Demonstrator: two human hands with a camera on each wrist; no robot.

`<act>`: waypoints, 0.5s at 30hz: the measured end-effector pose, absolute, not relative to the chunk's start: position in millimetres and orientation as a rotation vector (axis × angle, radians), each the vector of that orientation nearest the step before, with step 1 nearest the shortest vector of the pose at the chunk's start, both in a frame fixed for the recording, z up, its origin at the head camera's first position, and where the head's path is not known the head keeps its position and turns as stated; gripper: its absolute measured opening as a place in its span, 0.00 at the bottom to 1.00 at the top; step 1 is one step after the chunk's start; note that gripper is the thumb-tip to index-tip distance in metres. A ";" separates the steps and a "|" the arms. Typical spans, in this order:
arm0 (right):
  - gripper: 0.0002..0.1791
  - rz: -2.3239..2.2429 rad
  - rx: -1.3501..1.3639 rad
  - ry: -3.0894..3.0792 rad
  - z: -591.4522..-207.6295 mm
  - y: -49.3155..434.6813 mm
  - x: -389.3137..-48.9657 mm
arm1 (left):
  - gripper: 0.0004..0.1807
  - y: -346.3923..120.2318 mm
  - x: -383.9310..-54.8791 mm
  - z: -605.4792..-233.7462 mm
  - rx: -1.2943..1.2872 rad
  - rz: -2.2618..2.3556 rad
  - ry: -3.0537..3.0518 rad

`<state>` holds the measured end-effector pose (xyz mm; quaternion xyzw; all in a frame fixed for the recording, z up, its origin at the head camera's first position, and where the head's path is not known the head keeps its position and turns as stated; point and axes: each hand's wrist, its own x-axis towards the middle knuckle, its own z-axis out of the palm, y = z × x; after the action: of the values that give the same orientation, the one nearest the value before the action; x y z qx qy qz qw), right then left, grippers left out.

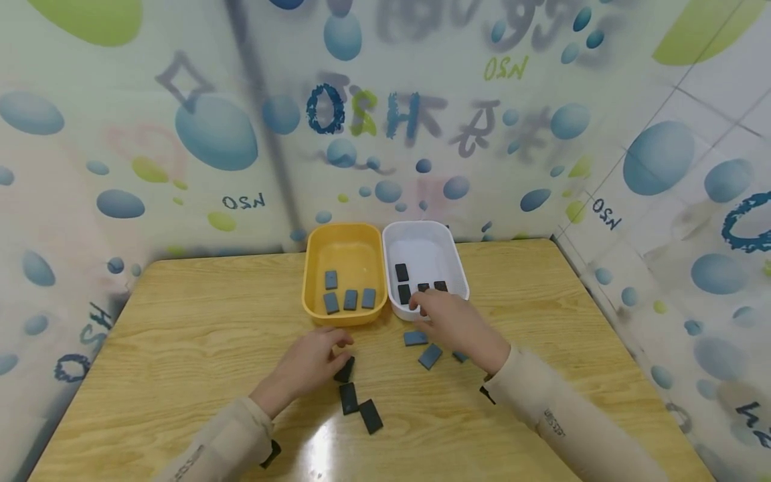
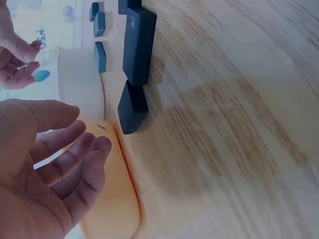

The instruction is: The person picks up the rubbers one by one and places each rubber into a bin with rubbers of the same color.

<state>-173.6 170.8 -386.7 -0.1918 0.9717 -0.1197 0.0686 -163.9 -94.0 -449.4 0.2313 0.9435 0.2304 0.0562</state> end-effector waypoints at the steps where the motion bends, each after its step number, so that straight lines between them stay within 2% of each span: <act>1: 0.15 -0.371 -0.578 2.923 -388.9 171.0 -170.3 | 0.09 -92.7 -163.7 -449.1 0.712 0.701 2.860; 15: 0.14 -0.513 -0.506 2.863 -425.6 190.9 -143.9 | 0.11 -69.9 -165.1 -446.8 0.841 0.673 2.797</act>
<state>-143.9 190.9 -425.6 -0.1707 0.9654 -0.1729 0.0947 -165.1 -69.9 -446.8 0.2797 0.9308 0.2240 0.0720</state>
